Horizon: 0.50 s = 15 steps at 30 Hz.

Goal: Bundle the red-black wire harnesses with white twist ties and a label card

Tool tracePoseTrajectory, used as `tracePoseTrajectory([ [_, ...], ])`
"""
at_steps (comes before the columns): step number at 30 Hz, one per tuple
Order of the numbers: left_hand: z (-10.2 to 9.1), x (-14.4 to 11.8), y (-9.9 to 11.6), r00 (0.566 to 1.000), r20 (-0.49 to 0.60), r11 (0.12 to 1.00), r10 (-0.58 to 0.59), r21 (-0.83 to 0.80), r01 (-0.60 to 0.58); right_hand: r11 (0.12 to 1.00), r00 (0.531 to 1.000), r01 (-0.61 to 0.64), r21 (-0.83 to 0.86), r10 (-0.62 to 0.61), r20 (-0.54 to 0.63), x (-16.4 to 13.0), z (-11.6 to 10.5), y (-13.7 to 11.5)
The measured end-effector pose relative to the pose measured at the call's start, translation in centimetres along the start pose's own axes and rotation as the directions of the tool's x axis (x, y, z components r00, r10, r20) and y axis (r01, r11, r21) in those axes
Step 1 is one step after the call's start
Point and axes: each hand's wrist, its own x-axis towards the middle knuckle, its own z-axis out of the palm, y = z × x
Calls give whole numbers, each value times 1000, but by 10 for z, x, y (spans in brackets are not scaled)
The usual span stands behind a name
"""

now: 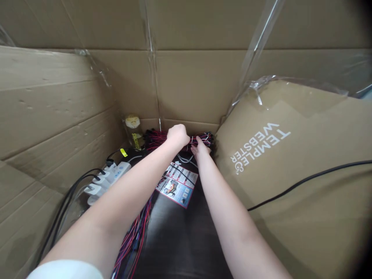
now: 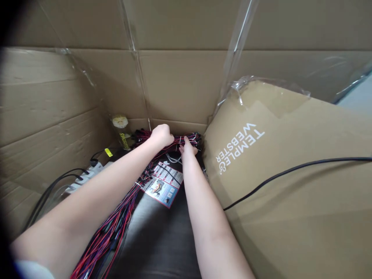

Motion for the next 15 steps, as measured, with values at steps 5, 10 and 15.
tracePoseTrajectory([
  [5,34,2,6,993,-9,992,121,41,-120,998,999,-49,-30,49,2,1,-1,-5],
  [10,45,19,-3,990,7,989,142,45,-142,997,997,-68,-42,69,20,2,-1,-6],
  [15,43,26,2,991,46,991,127,41,-129,1000,1000,8,-7,-8,-18,0,2,7],
])
